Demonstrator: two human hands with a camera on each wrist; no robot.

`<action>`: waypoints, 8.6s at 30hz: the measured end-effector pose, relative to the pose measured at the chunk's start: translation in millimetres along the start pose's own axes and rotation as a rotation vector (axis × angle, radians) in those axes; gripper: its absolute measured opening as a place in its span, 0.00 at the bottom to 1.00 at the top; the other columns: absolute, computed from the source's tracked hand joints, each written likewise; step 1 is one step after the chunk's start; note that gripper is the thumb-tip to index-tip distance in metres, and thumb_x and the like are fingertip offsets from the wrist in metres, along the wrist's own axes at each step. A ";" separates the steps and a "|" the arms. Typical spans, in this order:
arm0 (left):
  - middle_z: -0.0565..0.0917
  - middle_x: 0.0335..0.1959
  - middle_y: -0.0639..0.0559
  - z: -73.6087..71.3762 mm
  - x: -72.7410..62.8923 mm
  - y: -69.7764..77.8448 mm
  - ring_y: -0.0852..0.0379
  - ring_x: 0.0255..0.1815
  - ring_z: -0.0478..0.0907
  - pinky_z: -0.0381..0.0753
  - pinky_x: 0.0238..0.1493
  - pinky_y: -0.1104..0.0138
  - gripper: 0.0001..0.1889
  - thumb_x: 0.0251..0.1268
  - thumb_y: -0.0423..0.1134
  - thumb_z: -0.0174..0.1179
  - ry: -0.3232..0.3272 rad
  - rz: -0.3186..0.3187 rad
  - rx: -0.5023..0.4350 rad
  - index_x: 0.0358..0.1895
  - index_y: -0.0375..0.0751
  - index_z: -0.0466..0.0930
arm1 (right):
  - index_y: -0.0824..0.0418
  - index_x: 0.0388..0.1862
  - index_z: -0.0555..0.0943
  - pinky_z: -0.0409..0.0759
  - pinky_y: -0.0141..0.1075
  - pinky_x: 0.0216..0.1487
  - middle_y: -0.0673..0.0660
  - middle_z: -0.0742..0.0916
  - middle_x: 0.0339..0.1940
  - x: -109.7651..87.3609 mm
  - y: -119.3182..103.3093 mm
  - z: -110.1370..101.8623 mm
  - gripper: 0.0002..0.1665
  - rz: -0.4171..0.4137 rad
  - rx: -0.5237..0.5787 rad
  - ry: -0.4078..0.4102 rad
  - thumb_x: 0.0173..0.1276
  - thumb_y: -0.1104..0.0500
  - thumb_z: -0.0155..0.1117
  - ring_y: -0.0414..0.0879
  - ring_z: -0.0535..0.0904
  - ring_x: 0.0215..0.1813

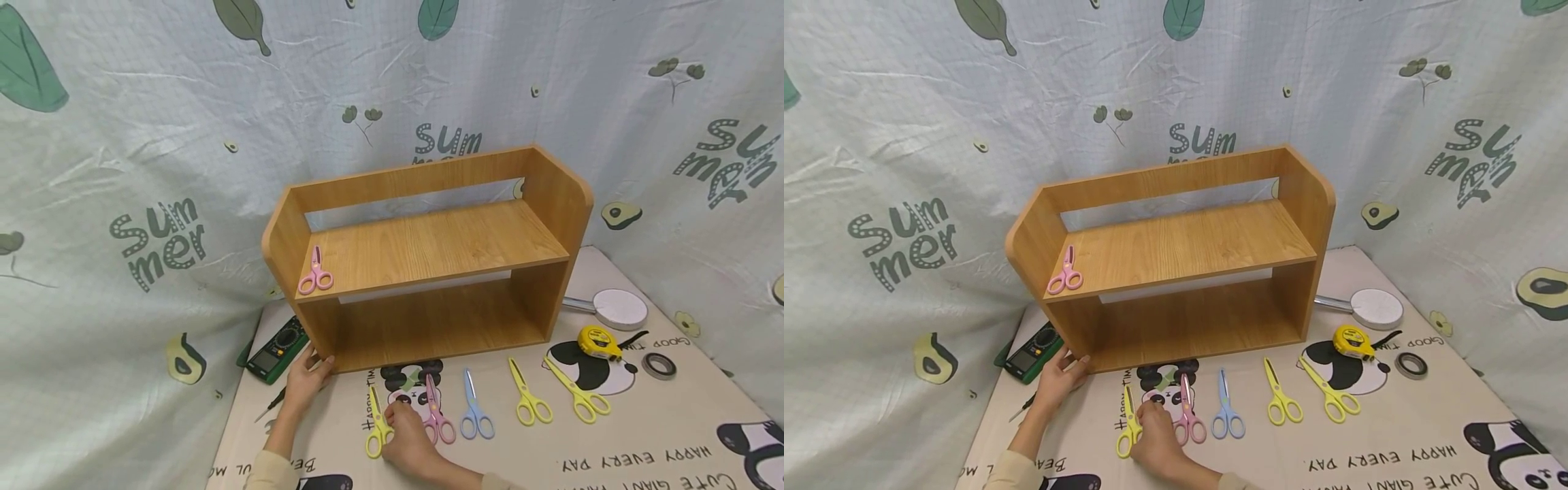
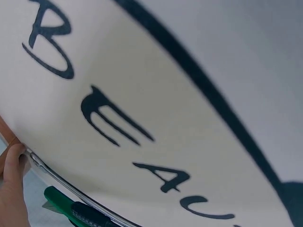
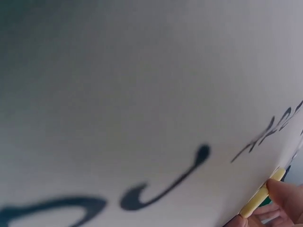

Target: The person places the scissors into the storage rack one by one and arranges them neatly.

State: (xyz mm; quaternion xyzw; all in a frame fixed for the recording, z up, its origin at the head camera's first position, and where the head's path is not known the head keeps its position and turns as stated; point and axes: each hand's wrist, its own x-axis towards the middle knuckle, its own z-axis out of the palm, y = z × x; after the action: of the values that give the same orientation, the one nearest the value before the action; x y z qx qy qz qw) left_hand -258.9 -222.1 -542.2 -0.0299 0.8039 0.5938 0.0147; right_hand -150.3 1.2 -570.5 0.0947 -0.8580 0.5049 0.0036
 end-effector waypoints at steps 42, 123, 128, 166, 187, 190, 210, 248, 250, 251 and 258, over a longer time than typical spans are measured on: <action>0.65 0.76 0.24 2.8 0.7 2.3 0.30 0.69 0.77 0.88 0.60 0.51 0.38 0.78 0.36 0.58 -0.001 -0.012 0.017 0.84 0.39 0.51 | 0.64 0.32 0.77 0.72 0.31 0.35 0.52 0.78 0.31 2.9 -12.4 1.5 0.26 0.047 -0.062 0.055 0.29 0.74 0.75 0.45 0.70 0.36; 0.66 0.75 0.21 1.9 -2.5 0.8 0.27 0.67 0.78 0.88 0.60 0.51 0.37 0.76 0.31 0.59 0.003 0.012 -0.024 0.83 0.38 0.53 | 0.56 0.15 0.73 0.70 0.29 0.27 0.50 0.77 0.23 188.5 -225.1 -155.3 0.22 0.044 -0.515 -0.121 0.56 0.61 0.80 0.45 0.72 0.32; 0.65 0.76 0.22 0.7 -2.6 1.6 0.27 0.67 0.77 0.88 0.60 0.50 0.37 0.76 0.32 0.59 0.005 0.007 -0.017 0.83 0.38 0.53 | 0.57 0.20 0.72 0.68 0.29 0.26 0.51 0.76 0.25 196.0 -222.2 -153.0 0.20 0.082 -0.537 -0.152 0.57 0.61 0.78 0.44 0.71 0.32; 0.67 0.75 0.22 2.9 -1.9 -0.5 0.30 0.67 0.79 0.88 0.60 0.52 0.39 0.77 0.34 0.60 0.013 -0.005 -0.013 0.84 0.39 0.51 | 0.53 0.11 0.62 0.58 0.30 0.21 0.45 0.61 0.13 175.8 -234.1 -186.3 0.30 0.047 -0.268 -0.222 0.55 0.66 0.75 0.39 0.55 0.19; 0.69 0.72 0.20 1.1 2.3 -1.3 0.32 0.65 0.81 0.91 0.55 0.55 0.38 0.76 0.33 0.60 0.022 0.007 -0.012 0.83 0.36 0.53 | 0.63 0.70 0.75 0.75 0.50 0.77 0.59 0.82 0.66 50.3 -147.7 -206.9 0.37 -0.082 0.152 -0.227 0.62 0.61 0.76 0.54 0.78 0.68; 0.69 0.72 0.20 2.0 3.5 -2.1 0.32 0.65 0.81 0.90 0.56 0.54 0.37 0.76 0.32 0.60 0.020 0.008 -0.026 0.83 0.35 0.54 | 0.62 0.68 0.76 0.76 0.50 0.77 0.59 0.83 0.65 39.3 -122.6 -198.7 0.35 -0.062 0.186 -0.205 0.62 0.61 0.77 0.54 0.79 0.69; 0.66 0.75 0.22 3.5 2.5 -2.3 0.29 0.68 0.77 0.87 0.61 0.48 0.37 0.76 0.31 0.59 0.025 -0.022 -0.019 0.83 0.38 0.54 | 0.70 0.59 0.79 0.86 0.48 0.63 0.59 0.86 0.51 -5.9 8.4 -123.0 0.36 0.182 0.117 -0.122 0.50 0.68 0.83 0.53 0.82 0.55; 0.66 0.77 0.25 0.7 9.5 5.8 0.30 0.71 0.75 0.87 0.62 0.49 0.37 0.77 0.36 0.60 0.027 -0.017 0.010 0.84 0.41 0.54 | 0.71 0.38 0.77 0.68 0.30 0.28 0.58 0.78 0.30 11.6 22.3 -93.0 0.29 0.067 -0.165 -0.075 0.32 0.80 0.74 0.46 0.69 0.34; 0.66 0.77 0.25 1.1 8.3 5.9 0.30 0.70 0.75 0.87 0.61 0.50 0.37 0.77 0.35 0.60 0.027 -0.011 0.014 0.84 0.40 0.54 | 0.71 0.39 0.77 0.69 0.30 0.27 0.57 0.78 0.30 11.0 22.1 -92.2 0.30 0.076 -0.173 -0.076 0.32 0.80 0.75 0.46 0.69 0.34; 0.66 0.77 0.25 1.2 7.7 5.8 0.30 0.70 0.75 0.87 0.62 0.50 0.37 0.77 0.35 0.59 0.027 -0.012 0.016 0.84 0.40 0.54 | 0.70 0.39 0.77 0.69 0.30 0.27 0.57 0.77 0.30 10.6 21.9 -91.8 0.30 0.080 -0.177 -0.078 0.32 0.80 0.75 0.46 0.69 0.34; 0.66 0.77 0.26 2.2 6.3 0.5 0.31 0.70 0.76 0.85 0.63 0.49 0.37 0.77 0.34 0.59 0.026 -0.037 0.037 0.84 0.41 0.53 | 0.69 0.37 0.76 0.69 0.30 0.26 0.56 0.77 0.29 4.8 23.8 -87.4 0.30 0.067 -0.191 -0.070 0.31 0.78 0.78 0.45 0.69 0.32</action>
State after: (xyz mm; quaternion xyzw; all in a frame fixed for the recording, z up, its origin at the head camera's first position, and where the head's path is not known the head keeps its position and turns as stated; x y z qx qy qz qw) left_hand -265.2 -220.0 -542.8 -0.0522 0.8141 0.5782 0.0159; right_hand -166.8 87.4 -547.7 0.0827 -0.9045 0.4171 -0.0341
